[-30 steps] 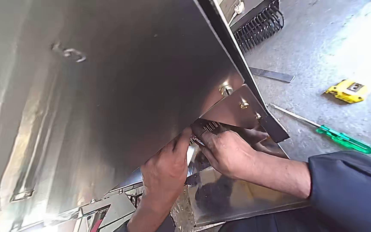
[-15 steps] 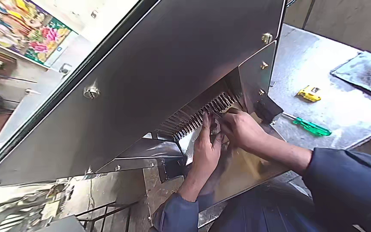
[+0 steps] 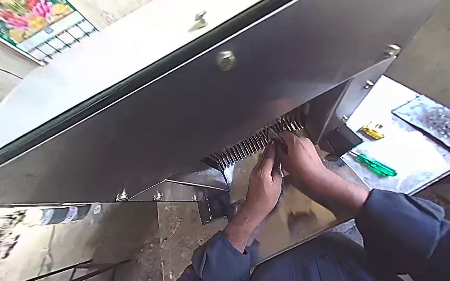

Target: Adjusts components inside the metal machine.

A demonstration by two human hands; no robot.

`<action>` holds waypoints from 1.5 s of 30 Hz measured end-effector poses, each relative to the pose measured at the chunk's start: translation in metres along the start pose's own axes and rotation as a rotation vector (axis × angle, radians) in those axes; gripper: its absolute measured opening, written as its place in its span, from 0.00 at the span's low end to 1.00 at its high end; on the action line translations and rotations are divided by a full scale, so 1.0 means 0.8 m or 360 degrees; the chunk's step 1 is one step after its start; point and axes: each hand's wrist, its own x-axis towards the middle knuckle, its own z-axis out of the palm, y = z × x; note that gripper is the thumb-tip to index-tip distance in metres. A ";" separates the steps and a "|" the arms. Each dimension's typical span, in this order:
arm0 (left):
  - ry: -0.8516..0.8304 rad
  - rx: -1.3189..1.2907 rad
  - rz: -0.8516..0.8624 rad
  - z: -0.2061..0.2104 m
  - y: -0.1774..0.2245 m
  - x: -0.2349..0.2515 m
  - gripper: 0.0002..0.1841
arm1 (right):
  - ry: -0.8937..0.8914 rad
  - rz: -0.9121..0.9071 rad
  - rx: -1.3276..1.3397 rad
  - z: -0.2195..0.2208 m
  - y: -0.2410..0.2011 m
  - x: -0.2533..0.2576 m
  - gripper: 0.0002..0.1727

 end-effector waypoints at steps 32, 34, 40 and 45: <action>0.0050 -0.0671 -0.0030 -0.029 0.012 -0.018 0.32 | 0.0551 -0.0097 0.0002 -0.009 -0.058 -0.004 0.10; 0.0085 -0.0680 -0.0009 -0.027 0.011 -0.018 0.31 | 0.0445 -0.0004 -0.0014 0.007 -0.042 -0.008 0.11; -0.0112 -0.0662 -0.0125 -0.040 0.014 -0.020 0.31 | 0.0788 -0.0394 0.0190 -0.059 -0.085 0.007 0.05; -0.0049 -0.0424 0.0053 -0.039 0.008 -0.029 0.26 | 0.0898 -0.0177 -0.0174 -0.036 -0.061 -0.005 0.09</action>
